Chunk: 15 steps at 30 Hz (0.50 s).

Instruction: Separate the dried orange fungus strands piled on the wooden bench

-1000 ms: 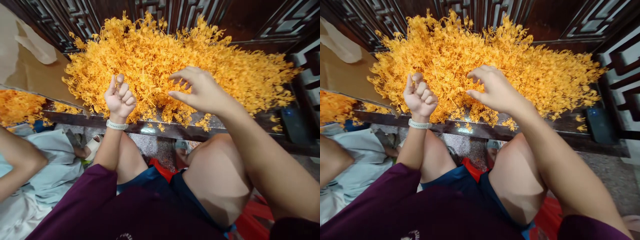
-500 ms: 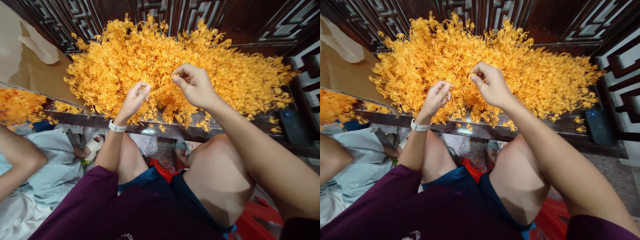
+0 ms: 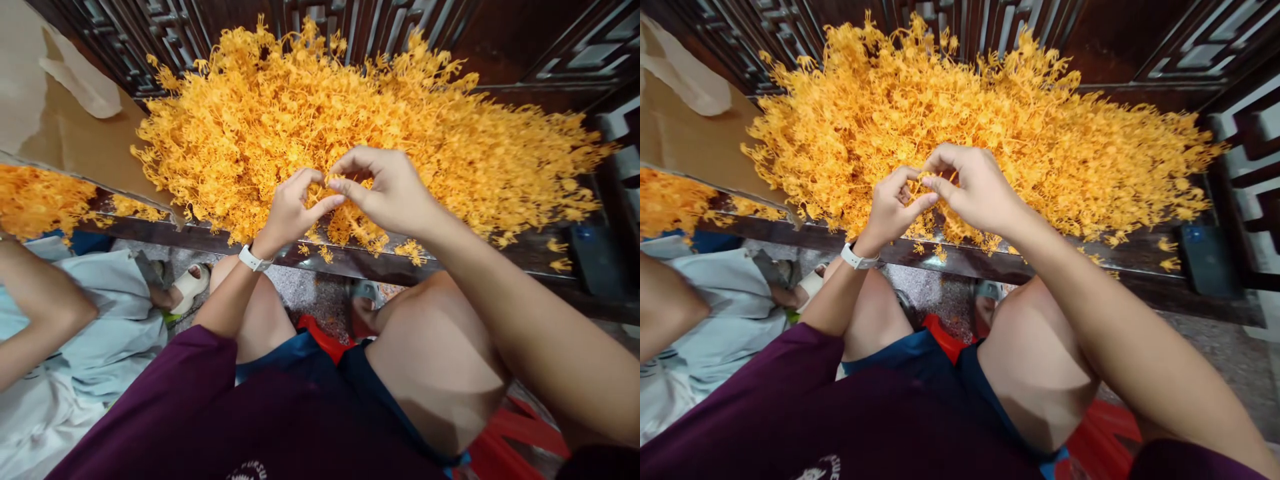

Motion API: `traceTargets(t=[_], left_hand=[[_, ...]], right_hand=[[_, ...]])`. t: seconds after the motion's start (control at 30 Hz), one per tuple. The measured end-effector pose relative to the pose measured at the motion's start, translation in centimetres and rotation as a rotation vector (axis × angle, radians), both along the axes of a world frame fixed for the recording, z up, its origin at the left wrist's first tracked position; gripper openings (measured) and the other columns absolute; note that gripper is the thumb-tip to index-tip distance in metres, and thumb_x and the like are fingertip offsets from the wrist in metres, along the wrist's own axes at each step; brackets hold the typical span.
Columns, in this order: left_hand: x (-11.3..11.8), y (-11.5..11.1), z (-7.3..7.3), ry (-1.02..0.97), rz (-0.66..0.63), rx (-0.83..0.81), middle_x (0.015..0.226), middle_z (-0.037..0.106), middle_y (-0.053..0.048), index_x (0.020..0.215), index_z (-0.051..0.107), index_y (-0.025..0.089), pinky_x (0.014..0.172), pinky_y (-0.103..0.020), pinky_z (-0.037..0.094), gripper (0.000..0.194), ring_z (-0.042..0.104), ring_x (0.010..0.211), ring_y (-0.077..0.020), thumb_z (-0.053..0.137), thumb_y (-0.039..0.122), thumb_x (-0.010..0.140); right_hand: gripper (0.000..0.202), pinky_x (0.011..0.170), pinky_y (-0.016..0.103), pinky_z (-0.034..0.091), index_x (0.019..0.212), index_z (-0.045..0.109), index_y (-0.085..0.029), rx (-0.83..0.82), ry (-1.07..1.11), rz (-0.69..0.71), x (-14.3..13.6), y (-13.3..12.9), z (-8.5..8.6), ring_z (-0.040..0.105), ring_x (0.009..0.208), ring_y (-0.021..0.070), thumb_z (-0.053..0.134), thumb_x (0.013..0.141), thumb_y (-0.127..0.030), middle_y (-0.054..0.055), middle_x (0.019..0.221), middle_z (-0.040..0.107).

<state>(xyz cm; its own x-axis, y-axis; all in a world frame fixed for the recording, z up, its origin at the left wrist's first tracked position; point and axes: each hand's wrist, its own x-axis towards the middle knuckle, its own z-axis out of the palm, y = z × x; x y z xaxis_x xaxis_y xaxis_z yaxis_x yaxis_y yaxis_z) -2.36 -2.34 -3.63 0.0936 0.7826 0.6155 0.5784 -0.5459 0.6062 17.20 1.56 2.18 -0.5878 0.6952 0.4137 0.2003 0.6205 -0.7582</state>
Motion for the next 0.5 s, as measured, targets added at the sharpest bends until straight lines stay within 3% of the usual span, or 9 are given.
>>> traceTargets(t=[0.07, 0.13, 0.2, 0.3, 0.5], left_hand=[[0.22, -0.12, 0.05, -0.094, -0.074, -0.121, 0.093, 0.063, -0.004, 0.114, 0.065, 0.017, 0.062, -0.027, 0.038, 0.048, 0.048, 0.068, -0.0092, 0.07, 0.057, 0.09], [0.33, -0.1, 0.12, -0.129, -0.133, -0.154, 0.092, 0.063, -0.003, 0.114, 0.066, 0.018, 0.061, -0.027, 0.036, 0.044, 0.045, 0.068, -0.0088, 0.07, 0.055, 0.091], [0.32, 0.05, 0.16, -0.103, -0.163, -0.114, 0.083, 0.059, -0.002, 0.095, 0.066, 0.017, 0.064, -0.028, 0.034, 0.037, 0.044, 0.07, -0.0097, 0.07, 0.054, 0.092], [0.14, 0.35, 0.25, -0.069, -0.176, -0.013, 0.067, 0.044, 0.0, 0.069, 0.052, 0.014, 0.063, -0.028, 0.03, 0.046, 0.039, 0.067, -0.0094, 0.07, 0.05, 0.092], [-0.56, 0.29, 0.64, 0.019, -0.327, 0.098, 0.072, 0.056, -0.002, 0.075, 0.061, 0.017, 0.07, -0.029, 0.038, 0.034, 0.049, 0.071, -0.0111, 0.064, 0.042, 0.098]], right_hand=[[0.032, 0.079, 0.027, 0.043, 0.098, 0.072, -0.011, 0.037, -0.021, -0.012, 0.03, -0.19, 0.24, 0.057, 0.085, 0.0124, 0.072, 0.095, -0.043, 0.008, 0.097, 0.065], [0.031, 0.078, 0.027, 0.043, 0.097, 0.072, -0.01, 0.007, -0.008, 0.015, 0.08, -0.2, 0.37, 0.057, 0.084, 0.012, 0.073, 0.095, -0.042, 0.008, 0.096, 0.065], [0.034, 0.075, 0.026, 0.043, 0.094, 0.071, -0.009, -0.063, 0.027, 0.059, 0.11, -0.12, 0.37, 0.056, 0.08, 0.0111, 0.073, 0.094, -0.044, 0.008, 0.09, 0.065], [0.035, 0.073, 0.026, 0.042, 0.091, 0.068, -0.009, -0.141, 0.057, 0.096, 0.11, 0.0, 0.3, 0.054, 0.078, 0.0104, 0.075, 0.092, -0.043, 0.007, 0.087, 0.063], [0.034, 0.068, 0.024, 0.037, 0.089, 0.058, -0.009, -0.27, -0.031, 0.25, 0.29, 0.21, 0.48, 0.045, 0.074, 0.0088, 0.067, 0.098, -0.041, 0.005, 0.082, 0.055]])
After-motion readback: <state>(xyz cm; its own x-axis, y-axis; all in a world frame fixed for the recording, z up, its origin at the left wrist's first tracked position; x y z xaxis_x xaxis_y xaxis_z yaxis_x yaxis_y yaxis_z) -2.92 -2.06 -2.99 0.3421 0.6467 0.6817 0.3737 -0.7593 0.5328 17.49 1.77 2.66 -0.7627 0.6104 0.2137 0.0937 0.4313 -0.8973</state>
